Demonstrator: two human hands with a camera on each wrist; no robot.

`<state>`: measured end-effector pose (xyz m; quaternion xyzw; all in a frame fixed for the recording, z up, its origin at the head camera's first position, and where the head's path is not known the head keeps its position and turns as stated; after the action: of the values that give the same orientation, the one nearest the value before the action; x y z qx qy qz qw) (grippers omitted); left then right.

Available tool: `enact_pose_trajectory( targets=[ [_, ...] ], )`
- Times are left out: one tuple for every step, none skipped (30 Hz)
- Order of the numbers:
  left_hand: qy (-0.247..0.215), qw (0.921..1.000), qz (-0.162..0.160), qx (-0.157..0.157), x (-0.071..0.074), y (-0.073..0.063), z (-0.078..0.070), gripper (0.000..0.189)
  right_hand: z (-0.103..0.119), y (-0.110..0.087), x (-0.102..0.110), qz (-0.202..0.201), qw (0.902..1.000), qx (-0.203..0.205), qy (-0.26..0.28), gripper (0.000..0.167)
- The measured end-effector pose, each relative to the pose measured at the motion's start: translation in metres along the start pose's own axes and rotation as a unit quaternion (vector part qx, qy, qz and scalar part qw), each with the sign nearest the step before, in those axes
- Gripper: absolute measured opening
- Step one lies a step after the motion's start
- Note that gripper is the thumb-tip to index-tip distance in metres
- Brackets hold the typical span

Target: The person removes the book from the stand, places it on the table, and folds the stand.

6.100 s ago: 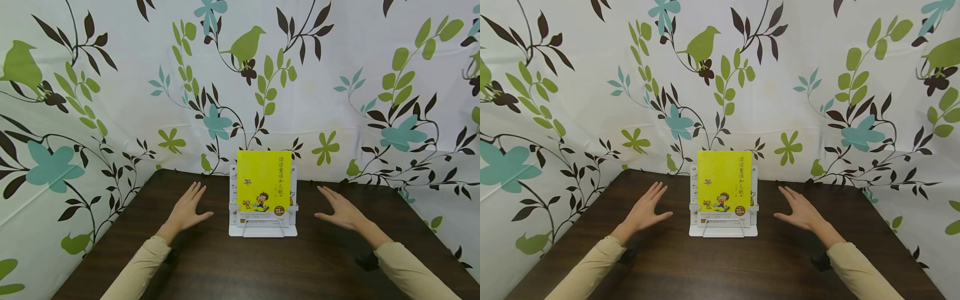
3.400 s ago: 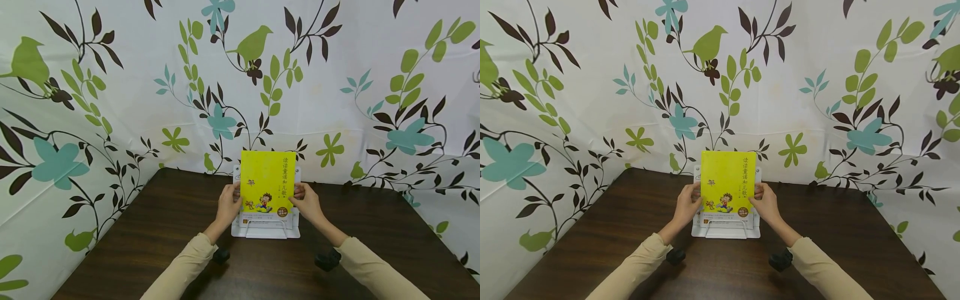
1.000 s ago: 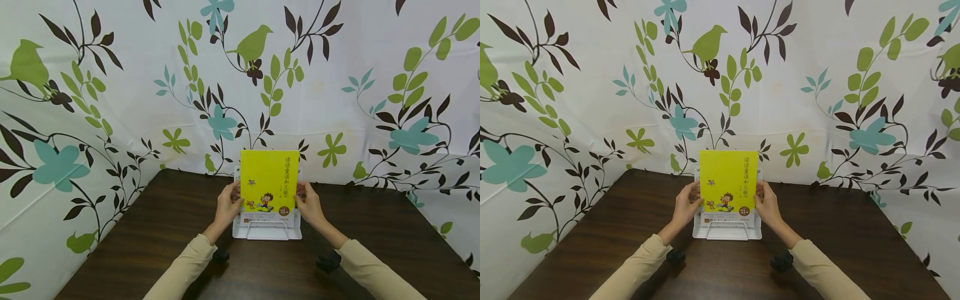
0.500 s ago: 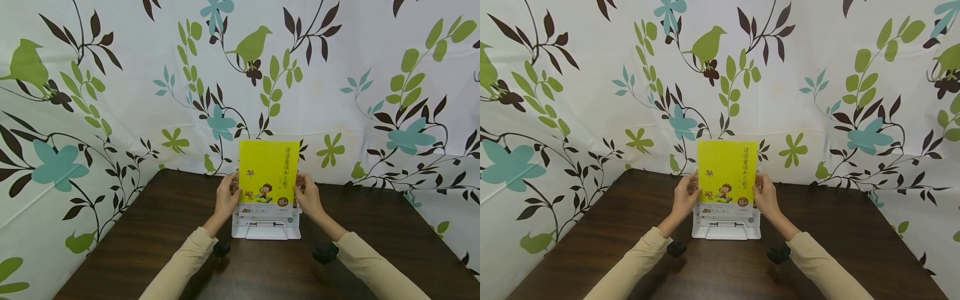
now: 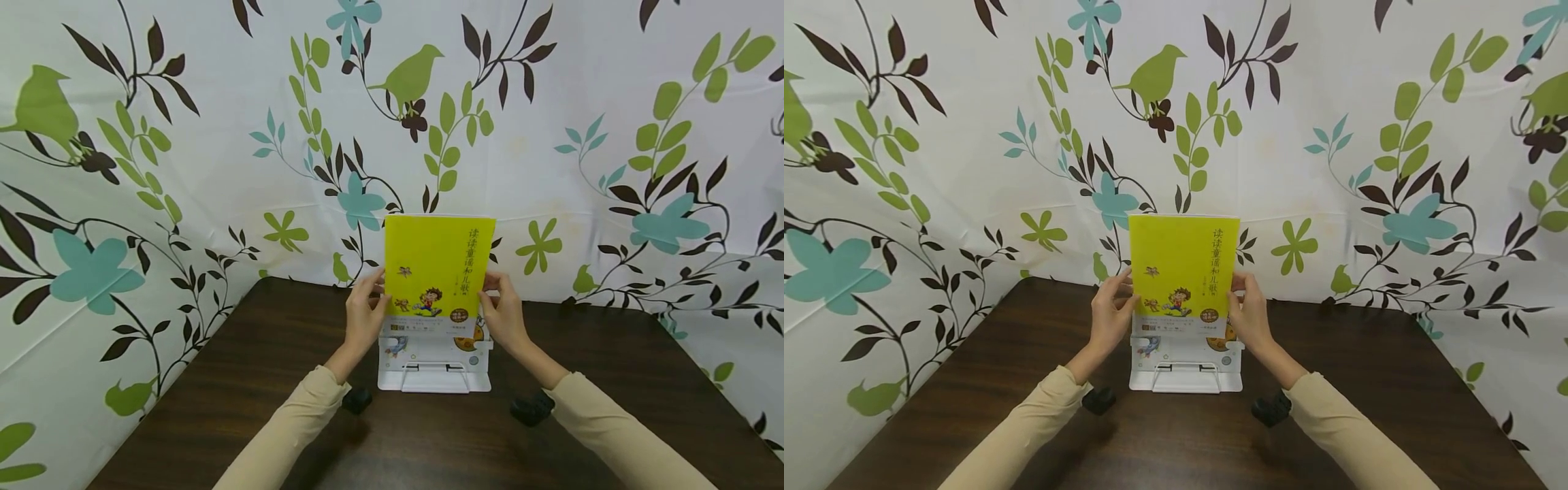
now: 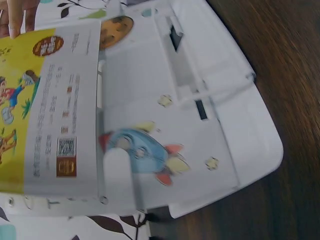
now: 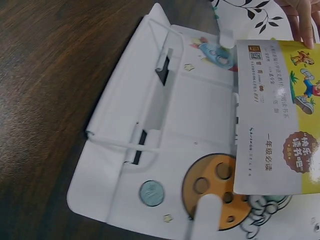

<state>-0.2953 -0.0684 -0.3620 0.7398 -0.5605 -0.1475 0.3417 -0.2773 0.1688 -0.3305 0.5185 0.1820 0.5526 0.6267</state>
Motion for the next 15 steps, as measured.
enact_pose_trajectory(
  targets=[
    [-0.005, 1.0, -0.005, -0.004, 0.0, 0.0, -0.002, 0.049, 0.006, 0.002, 0.001, -0.002, 1.0, 0.009, -0.001, 0.032],
    [-0.008, 0.9999, -0.01, -0.007, 0.001, 0.001, -0.004, 0.049, 0.012, 0.005, 0.002, -0.005, 0.9998, 0.017, -0.003, 0.032],
    [-0.011, 0.9998, -0.015, -0.01, 0.001, 0.001, -0.006, 0.048, 0.016, 0.006, 0.003, -0.008, 0.9996, 0.027, -0.007, 0.033],
    [-0.013, 0.9997, -0.018, -0.011, 0.001, 0.001, -0.008, 0.048, 0.019, 0.007, 0.004, -0.012, 0.9993, 0.033, -0.008, 0.033],
    [-0.016, 0.9996, -0.019, -0.011, 0.0, 0.001, -0.01, 0.048, 0.021, 0.008, 0.005, -0.015, 0.9992, 0.037, -0.008, 0.033],
    [-0.017, 0.9997, -0.018, -0.01, 0.0, 0.002, -0.012, 0.048, 0.022, 0.008, 0.006, -0.018, 0.999, 0.04, -0.006, 0.034],
    [-0.019, 0.9996, -0.016, -0.01, 0.0, 0.001, -0.014, 0.048, 0.022, 0.008, 0.007, -0.02, 0.9989, 0.041, -0.006, 0.034],
    [-0.015, 0.9998, -0.014, -0.007, 0.0, 0.001, -0.015, 0.049, 0.018, 0.007, 0.007, -0.022, 0.9988, 0.044, 0.001, 0.035],
    [-0.012, 0.9999, -0.009, -0.006, 0.0, 0.0, -0.016, 0.05, 0.013, 0.006, 0.008, -0.022, 0.9988, 0.043, 0.0, 0.036],
    [-0.008, 1.0, -0.003, -0.003, 0.0, -0.001, -0.017, 0.051, 0.009, 0.004, 0.008, -0.021, 0.9991, 0.036, 0.0, 0.036],
    [-0.005, 1.0, 0.004, 0.001, 0.0, -0.003, -0.019, 0.052, 0.004, 0.002, 0.009, -0.018, 0.9994, 0.028, -0.001, 0.037],
    [-0.002, 0.9999, 0.011, 0.005, 0.0, -0.004, -0.019, 0.053, 0.0, -0.001, 0.009, -0.016, 0.9997, 0.017, -0.003, 0.038],
    [0.0, 0.9998, 0.017, 0.011, 0.001, -0.006, -0.025, 0.053, -0.004, -0.003, 0.01, -0.012, 0.9999, 0.003, -0.006, 0.039],
    [0.004, 0.9995, 0.026, 0.019, 0.003, -0.008, -0.031, 0.053, -0.007, -0.005, 0.011, -0.008, 0.9999, -0.013, -0.008, 0.039],
    [0.002, 0.999, 0.036, 0.027, 0.004, -0.01, -0.037, 0.053, -0.006, -0.007, 0.012, -0.003, 0.9992, -0.036, -0.015, 0.039]
  ],
)
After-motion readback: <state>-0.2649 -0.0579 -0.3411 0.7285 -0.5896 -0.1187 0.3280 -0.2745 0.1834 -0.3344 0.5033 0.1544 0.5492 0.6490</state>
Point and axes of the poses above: each hand's wrist, its own y-axis towards the middle knuckle, its own x-axis out of the back of the hand, z = x × y, the point moved 1 cm from there along y, towards the middle knuckle, and after that the axes turned 12 degrees about x, right-handed, at the moved point
